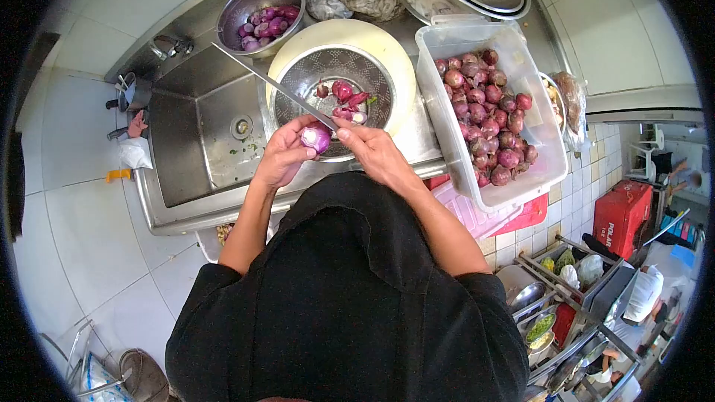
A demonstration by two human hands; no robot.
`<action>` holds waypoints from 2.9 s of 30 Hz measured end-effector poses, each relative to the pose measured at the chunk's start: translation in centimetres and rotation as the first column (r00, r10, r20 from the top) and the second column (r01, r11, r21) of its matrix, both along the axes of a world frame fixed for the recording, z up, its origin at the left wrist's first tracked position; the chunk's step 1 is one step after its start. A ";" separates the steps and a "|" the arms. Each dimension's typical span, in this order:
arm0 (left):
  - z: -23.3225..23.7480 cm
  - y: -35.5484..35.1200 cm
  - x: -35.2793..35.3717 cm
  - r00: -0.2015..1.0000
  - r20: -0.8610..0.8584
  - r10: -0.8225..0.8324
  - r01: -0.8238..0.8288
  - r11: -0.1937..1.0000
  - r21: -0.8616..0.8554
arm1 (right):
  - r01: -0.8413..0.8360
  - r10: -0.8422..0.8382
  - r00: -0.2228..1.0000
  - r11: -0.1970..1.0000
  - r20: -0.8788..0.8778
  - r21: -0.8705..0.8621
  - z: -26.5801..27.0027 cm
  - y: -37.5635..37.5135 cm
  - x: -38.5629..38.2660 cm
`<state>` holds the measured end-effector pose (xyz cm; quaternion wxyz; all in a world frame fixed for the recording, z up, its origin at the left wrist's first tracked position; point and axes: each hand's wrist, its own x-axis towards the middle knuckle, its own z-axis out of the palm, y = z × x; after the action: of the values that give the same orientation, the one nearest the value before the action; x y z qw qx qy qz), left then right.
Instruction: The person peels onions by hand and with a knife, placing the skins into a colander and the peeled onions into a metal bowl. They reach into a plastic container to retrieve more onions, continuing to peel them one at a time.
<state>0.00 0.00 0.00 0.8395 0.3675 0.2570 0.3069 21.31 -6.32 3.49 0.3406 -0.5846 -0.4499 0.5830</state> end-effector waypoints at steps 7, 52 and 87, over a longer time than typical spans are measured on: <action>-0.4 0.0 -1.1 0.997 0.076 -0.019 0.022 0.999 -0.039 | 0.063 -0.062 0.997 0.998 -0.044 0.030 -0.8 0.4 -1.0; -2.9 15.4 -4.0 0.739 -0.128 0.661 -0.654 0.750 0.094 | 0.098 -0.100 0.995 0.990 -0.016 -0.101 -0.8 0.0 1.7; -2.9 1.6 49.7 0.616 -0.770 0.163 0.749 0.180 0.638 | 0.951 -0.912 0.260 0.299 -0.317 -0.083 1.7 -23.1 20.2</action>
<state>49.65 1.58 -2.88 0.3097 0.9231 0.2249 0.0364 41.46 -29.40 5.23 0.7182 -0.6164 0.0043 0.3228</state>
